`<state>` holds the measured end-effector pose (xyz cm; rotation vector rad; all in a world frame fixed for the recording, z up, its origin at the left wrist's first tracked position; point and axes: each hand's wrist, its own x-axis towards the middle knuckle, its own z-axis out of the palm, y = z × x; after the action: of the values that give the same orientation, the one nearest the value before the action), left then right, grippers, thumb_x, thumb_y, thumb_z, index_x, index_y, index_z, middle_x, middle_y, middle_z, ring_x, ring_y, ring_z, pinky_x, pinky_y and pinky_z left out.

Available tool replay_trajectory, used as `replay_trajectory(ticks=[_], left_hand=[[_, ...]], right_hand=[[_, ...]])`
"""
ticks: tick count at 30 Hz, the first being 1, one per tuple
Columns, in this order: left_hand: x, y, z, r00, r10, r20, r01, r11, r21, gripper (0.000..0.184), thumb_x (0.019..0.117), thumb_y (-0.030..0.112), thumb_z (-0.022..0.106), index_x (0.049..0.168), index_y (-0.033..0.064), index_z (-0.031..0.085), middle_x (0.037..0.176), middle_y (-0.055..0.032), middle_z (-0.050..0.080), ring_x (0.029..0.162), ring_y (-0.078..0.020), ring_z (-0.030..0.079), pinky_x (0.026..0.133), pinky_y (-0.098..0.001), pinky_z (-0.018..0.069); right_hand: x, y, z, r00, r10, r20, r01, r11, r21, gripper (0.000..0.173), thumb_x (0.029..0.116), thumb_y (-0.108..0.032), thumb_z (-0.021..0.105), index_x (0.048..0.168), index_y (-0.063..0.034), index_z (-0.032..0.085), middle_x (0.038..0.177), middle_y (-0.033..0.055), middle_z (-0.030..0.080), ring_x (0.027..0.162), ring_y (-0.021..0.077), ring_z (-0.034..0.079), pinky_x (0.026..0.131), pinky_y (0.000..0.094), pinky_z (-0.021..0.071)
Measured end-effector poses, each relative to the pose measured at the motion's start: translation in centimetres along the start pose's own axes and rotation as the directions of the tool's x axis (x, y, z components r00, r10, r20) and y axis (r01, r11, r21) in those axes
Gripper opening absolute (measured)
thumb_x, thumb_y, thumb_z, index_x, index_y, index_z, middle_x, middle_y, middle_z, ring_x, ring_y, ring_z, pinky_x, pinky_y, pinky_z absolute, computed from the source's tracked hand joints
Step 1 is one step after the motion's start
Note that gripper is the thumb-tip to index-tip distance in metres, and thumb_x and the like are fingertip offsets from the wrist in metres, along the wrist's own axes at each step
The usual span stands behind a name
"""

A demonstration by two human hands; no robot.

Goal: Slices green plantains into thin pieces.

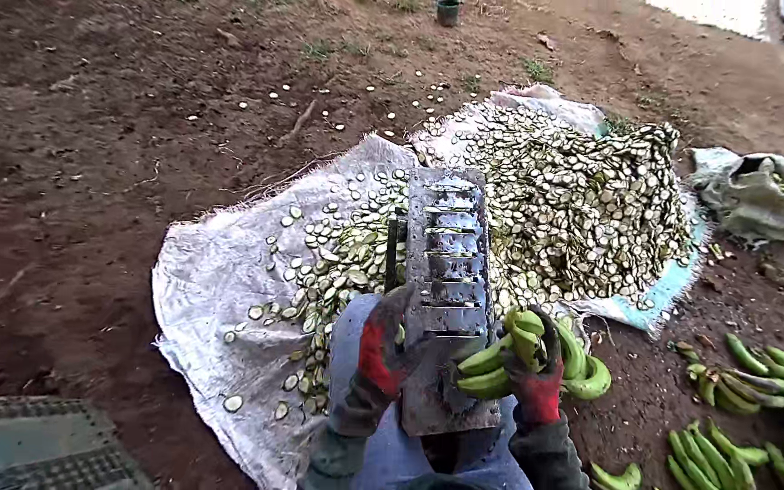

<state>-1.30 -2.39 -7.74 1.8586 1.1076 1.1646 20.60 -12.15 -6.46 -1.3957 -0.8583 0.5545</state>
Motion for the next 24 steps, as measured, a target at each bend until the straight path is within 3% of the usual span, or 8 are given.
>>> replay_trajectory(ticks=[3, 7, 9, 12, 15, 19, 22, 24], left_hand=[[-1.1, -4.8, -5.1, 0.98, -0.041, -0.197, 0.09, 0.965, 0.248, 0.071, 0.0873, 0.05, 0.069, 0.139, 0.0025, 0.058, 0.14, -0.0205, 0.059, 0.131, -0.0349, 0.055, 0.111, -0.0544, 0.0411], [-1.2, -3.8, -3.9, 0.975, -0.143, 0.171, 0.005, 0.782, 0.624, 0.086, 0.0779, 0.06, 0.072, 0.148, 0.0125, 0.055, 0.157, -0.0248, 0.042, 0.146, -0.0573, 0.029, 0.115, -0.0754, 0.0165], [0.1, -1.7, -2.1, 0.803, -0.485, 0.345, 0.077, 0.66, 0.748, 0.091, 0.0849, 0.044, 0.075, 0.16, 0.0124, 0.034, 0.167, -0.024, 0.021, 0.152, -0.0531, 0.011, 0.117, -0.0732, 0.0068], [2.0, 0.2, -0.9, 0.635, -0.675, 0.376, 0.111, 0.562, 0.82, 0.078, 0.0876, 0.022, 0.074, 0.157, 0.0115, 0.039, 0.164, -0.0234, 0.029, 0.151, -0.0502, 0.022, 0.114, -0.0696, 0.0239], [2.2, 0.7, -1.4, 0.596, -0.663, 0.454, 0.087, 0.615, 0.784, 0.062, 0.0923, 0.01, 0.067, 0.151, 0.0084, 0.048, 0.158, -0.0226, 0.04, 0.15, -0.0491, 0.025, 0.115, -0.0688, 0.0231], [2.6, -1.1, -2.1, 0.537, -0.64, 0.55, 0.044, 0.672, 0.739, 0.058, 0.0933, 0.008, 0.065, 0.15, 0.0122, 0.052, 0.158, -0.0206, 0.042, 0.15, -0.0509, 0.022, 0.115, -0.0715, 0.0197], [3.2, -1.9, -2.2, 0.538, -0.581, 0.611, -0.011, 0.72, 0.694, 0.05, 0.0932, 0.009, 0.066, 0.143, 0.0133, 0.06, 0.154, -0.0213, 0.047, 0.148, -0.0537, 0.024, 0.112, -0.0729, 0.0236], [1.6, -3.2, -2.9, 0.796, -0.329, 0.507, -0.026, 0.82, 0.572, 0.032, 0.0888, 0.007, 0.07, 0.121, 0.0073, 0.075, 0.136, -0.0225, 0.064, 0.139, -0.0539, 0.042, 0.11, -0.0726, 0.0287]], right_hand=[[-1.0, 1.9, 0.1, 0.996, -0.088, 0.003, 0.087, 0.981, -0.176, 0.087, 0.0685, -0.01, 0.081, 0.145, 0.0089, 0.044, 0.139, 0.0162, 0.059, 0.12, 0.0105, 0.062, 0.102, 0.0249, 0.0529], [10.2, 1.6, 6.1, 0.94, -0.332, 0.077, 0.335, 0.859, -0.387, 0.077, 0.0703, -0.005, 0.077, 0.14, 0.0117, 0.05, 0.134, 0.0273, 0.061, 0.119, 0.028, 0.063, 0.101, 0.0418, 0.0526], [17.7, 1.9, 10.0, 0.899, -0.427, 0.1, 0.431, 0.814, -0.389, 0.078, 0.0713, -0.001, 0.076, 0.145, 0.005, 0.05, 0.138, 0.0243, 0.06, 0.123, 0.032, 0.063, 0.102, 0.047, 0.0526], [22.3, 1.6, 12.6, 0.871, -0.482, 0.09, 0.48, 0.799, -0.363, 0.079, 0.0721, -0.001, 0.075, 0.146, 0.0025, 0.05, 0.14, 0.0222, 0.06, 0.126, 0.0306, 0.062, 0.106, 0.0447, 0.0508], [15.1, 2.1, 7.6, 0.913, -0.394, 0.108, 0.404, 0.836, -0.371, 0.082, 0.0704, -0.004, 0.079, 0.146, 0.0046, 0.048, 0.139, 0.0219, 0.061, 0.124, 0.028, 0.063, 0.103, 0.0449, 0.0529], [1.5, 3.0, 1.0, 0.924, -0.36, 0.128, 0.381, 0.844, -0.378, 0.077, 0.074, -0.016, 0.078, 0.138, 0.0142, 0.049, 0.138, 0.0214, 0.06, 0.128, 0.0114, 0.058, 0.11, 0.0247, 0.0461], [5.1, 3.2, 3.7, 0.891, -0.434, 0.133, 0.449, 0.799, -0.401, 0.074, 0.0739, -0.016, 0.077, 0.135, 0.0178, 0.052, 0.134, 0.0271, 0.061, 0.127, 0.0184, 0.06, 0.11, 0.0289, 0.0459], [12.6, 3.0, 8.0, 0.851, -0.499, 0.162, 0.516, 0.741, -0.43, 0.07, 0.0725, -0.011, 0.077, 0.134, 0.015, 0.055, 0.129, 0.0284, 0.064, 0.119, 0.0291, 0.065, 0.103, 0.0404, 0.052]])
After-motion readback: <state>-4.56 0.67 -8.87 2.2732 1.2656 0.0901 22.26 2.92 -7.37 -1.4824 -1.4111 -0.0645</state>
